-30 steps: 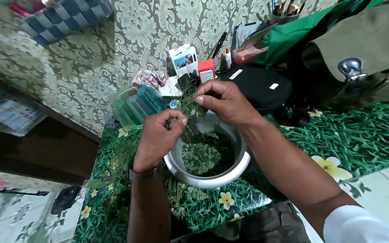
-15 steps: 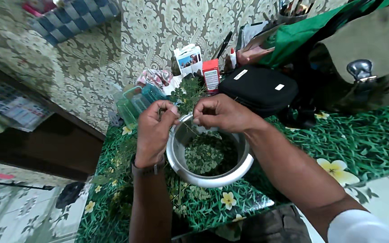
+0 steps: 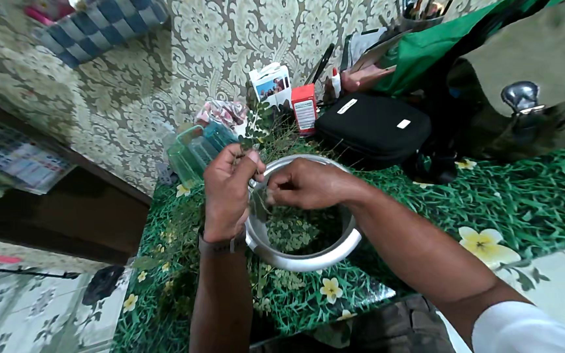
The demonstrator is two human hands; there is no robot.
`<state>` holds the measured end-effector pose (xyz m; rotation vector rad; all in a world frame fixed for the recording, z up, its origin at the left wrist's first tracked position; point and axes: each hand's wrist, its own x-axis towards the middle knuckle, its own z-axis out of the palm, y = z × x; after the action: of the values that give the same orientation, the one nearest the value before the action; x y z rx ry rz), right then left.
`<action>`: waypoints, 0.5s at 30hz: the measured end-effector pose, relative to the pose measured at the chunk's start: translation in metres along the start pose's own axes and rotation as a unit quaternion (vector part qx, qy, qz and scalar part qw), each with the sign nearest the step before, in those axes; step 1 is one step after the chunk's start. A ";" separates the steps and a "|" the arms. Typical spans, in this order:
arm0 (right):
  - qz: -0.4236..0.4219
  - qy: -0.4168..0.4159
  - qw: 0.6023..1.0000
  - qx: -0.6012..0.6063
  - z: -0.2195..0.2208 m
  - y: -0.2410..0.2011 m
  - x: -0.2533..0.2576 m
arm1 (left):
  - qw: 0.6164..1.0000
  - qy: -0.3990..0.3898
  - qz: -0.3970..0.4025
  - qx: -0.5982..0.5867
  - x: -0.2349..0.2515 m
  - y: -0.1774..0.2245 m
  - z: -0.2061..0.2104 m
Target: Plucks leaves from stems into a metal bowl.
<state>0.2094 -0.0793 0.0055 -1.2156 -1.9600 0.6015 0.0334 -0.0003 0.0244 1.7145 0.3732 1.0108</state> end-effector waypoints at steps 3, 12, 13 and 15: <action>0.041 -0.015 0.999 -0.030 -0.019 0.007 -0.006 | 0.993 -0.019 -0.001 0.113 -0.003 0.008 -0.008; -0.032 0.065 0.994 0.080 -0.065 0.023 -0.034 | 0.955 -0.077 0.024 0.285 -0.004 0.021 -0.026; -0.035 0.057 0.994 0.088 -0.065 0.023 -0.034 | 0.954 -0.075 0.028 0.290 -0.005 0.022 -0.028; -0.045 0.042 0.992 0.109 -0.063 0.025 -0.032 | 0.949 -0.065 0.046 0.304 -0.005 0.024 -0.032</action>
<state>0.2814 -0.0965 0.0158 -0.9975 -1.8150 0.6864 0.0002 0.0067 0.0462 2.3585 0.5644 0.8928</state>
